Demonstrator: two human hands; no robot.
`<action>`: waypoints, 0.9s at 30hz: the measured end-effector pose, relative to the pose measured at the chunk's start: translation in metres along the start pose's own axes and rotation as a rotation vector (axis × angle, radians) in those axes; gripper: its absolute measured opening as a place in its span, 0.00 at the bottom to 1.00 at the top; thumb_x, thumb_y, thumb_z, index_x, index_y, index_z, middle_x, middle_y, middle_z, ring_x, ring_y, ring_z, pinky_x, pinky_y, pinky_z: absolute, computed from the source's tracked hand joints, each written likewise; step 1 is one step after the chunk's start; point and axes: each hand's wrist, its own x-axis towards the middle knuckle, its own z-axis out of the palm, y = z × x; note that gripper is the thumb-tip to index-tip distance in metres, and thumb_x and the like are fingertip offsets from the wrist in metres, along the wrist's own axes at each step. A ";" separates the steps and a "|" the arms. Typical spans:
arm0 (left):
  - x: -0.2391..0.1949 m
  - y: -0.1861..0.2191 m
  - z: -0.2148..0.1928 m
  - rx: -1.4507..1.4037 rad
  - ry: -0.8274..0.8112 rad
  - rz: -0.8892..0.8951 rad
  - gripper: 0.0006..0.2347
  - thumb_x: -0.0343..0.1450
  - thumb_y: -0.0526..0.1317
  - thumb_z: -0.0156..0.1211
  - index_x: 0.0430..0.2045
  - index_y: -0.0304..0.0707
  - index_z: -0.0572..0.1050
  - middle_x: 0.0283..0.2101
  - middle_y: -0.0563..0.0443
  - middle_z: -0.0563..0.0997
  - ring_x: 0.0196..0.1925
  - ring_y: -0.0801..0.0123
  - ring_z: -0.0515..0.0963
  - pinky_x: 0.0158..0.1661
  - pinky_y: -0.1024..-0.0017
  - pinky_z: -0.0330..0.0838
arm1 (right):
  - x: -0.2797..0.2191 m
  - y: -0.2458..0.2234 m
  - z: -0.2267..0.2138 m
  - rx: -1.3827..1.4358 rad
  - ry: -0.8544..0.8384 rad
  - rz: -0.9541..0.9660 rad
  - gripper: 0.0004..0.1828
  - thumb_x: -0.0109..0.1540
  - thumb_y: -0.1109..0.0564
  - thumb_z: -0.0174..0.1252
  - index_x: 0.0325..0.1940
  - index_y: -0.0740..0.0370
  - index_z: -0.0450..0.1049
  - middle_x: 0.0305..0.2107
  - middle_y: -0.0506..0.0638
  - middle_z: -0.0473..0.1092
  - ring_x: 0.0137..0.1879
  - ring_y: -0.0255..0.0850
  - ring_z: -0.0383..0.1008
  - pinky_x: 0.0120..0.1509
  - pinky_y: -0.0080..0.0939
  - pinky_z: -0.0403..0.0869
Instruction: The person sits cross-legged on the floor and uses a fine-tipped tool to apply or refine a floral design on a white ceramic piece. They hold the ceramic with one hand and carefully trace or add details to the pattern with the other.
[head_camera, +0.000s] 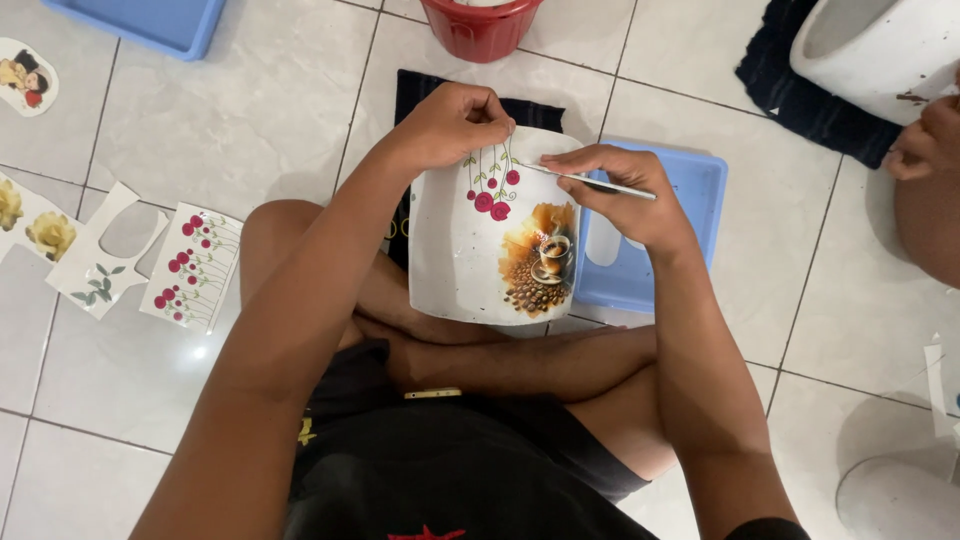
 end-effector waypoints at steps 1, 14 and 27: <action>0.000 -0.001 0.001 -0.001 0.001 -0.002 0.05 0.67 0.42 0.58 0.23 0.43 0.76 0.35 0.60 0.83 0.34 0.83 0.77 0.37 0.81 0.70 | 0.000 0.000 0.000 0.001 -0.002 0.001 0.13 0.61 0.70 0.57 0.48 0.62 0.75 0.48 0.55 0.73 0.60 0.43 0.74 0.65 0.37 0.74; -0.004 0.006 0.001 0.020 0.001 -0.001 0.06 0.68 0.42 0.58 0.23 0.44 0.75 0.32 0.61 0.82 0.33 0.83 0.77 0.38 0.81 0.69 | 0.000 -0.003 0.001 -0.042 0.018 0.018 0.08 0.63 0.67 0.55 0.46 0.61 0.73 0.47 0.53 0.74 0.58 0.40 0.74 0.62 0.34 0.72; -0.009 0.017 0.008 0.182 0.075 -0.024 0.07 0.67 0.49 0.57 0.22 0.53 0.76 0.28 0.71 0.81 0.32 0.84 0.78 0.34 0.77 0.65 | -0.022 -0.022 0.067 -0.322 0.505 0.005 0.11 0.63 0.65 0.55 0.49 0.60 0.74 0.44 0.49 0.75 0.51 0.36 0.75 0.55 0.32 0.75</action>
